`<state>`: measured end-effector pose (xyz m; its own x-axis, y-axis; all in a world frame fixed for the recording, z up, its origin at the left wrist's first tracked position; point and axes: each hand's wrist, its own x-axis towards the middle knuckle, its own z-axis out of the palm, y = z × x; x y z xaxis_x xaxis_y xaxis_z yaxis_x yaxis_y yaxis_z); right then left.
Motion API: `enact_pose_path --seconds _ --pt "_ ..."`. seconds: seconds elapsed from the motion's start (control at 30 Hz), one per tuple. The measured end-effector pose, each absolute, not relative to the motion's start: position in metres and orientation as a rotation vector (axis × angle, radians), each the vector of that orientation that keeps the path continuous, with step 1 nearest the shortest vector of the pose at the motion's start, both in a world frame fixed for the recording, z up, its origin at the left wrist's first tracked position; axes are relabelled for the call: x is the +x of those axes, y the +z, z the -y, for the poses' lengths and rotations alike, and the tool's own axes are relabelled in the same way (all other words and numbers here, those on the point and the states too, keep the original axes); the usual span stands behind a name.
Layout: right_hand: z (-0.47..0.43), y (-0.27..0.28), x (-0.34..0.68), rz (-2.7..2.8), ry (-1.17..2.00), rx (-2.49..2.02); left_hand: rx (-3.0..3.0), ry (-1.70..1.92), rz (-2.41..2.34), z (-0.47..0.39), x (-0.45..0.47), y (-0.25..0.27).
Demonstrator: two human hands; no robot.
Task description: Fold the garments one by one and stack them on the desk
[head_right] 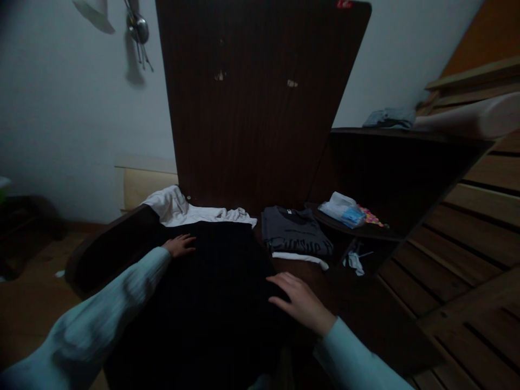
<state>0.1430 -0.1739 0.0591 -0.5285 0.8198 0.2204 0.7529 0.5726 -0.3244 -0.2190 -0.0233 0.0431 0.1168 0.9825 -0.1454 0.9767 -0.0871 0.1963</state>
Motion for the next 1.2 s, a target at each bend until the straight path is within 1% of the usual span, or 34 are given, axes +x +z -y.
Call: enact_pose_path --seconds 0.1,0.2,0.3,0.43,0.53,0.6,0.9,1.2 --pt "0.171 0.046 0.161 2.38 0.203 -1.373 2.141 0.098 -1.875 0.008 -0.188 0.061" --pt "0.167 0.032 0.157 2.346 0.125 -1.426 2.153 0.227 -1.782 -0.004 -0.14 0.065" --pt "0.164 0.022 0.145 2.321 0.035 -1.488 2.112 0.318 -1.732 -0.014 -0.098 0.056" --pt "0.162 0.013 0.137 2.316 -0.068 -1.476 2.0 0.476 -1.646 -0.028 -0.068 0.042" --pt "0.162 0.01 0.14 2.32 -0.101 -1.431 1.72 0.746 -1.387 -0.035 -0.059 0.034" --pt "0.162 0.009 0.142 2.318 -0.099 -1.406 1.564 0.846 -1.237 -0.037 -0.053 0.031" --pt "0.162 0.01 0.151 2.331 -0.119 -1.403 1.344 0.94 -1.003 -0.045 -0.042 0.029" --pt "0.162 0.002 0.157 2.336 -0.18 -1.534 1.384 0.754 -0.924 -0.052 -0.052 0.011"
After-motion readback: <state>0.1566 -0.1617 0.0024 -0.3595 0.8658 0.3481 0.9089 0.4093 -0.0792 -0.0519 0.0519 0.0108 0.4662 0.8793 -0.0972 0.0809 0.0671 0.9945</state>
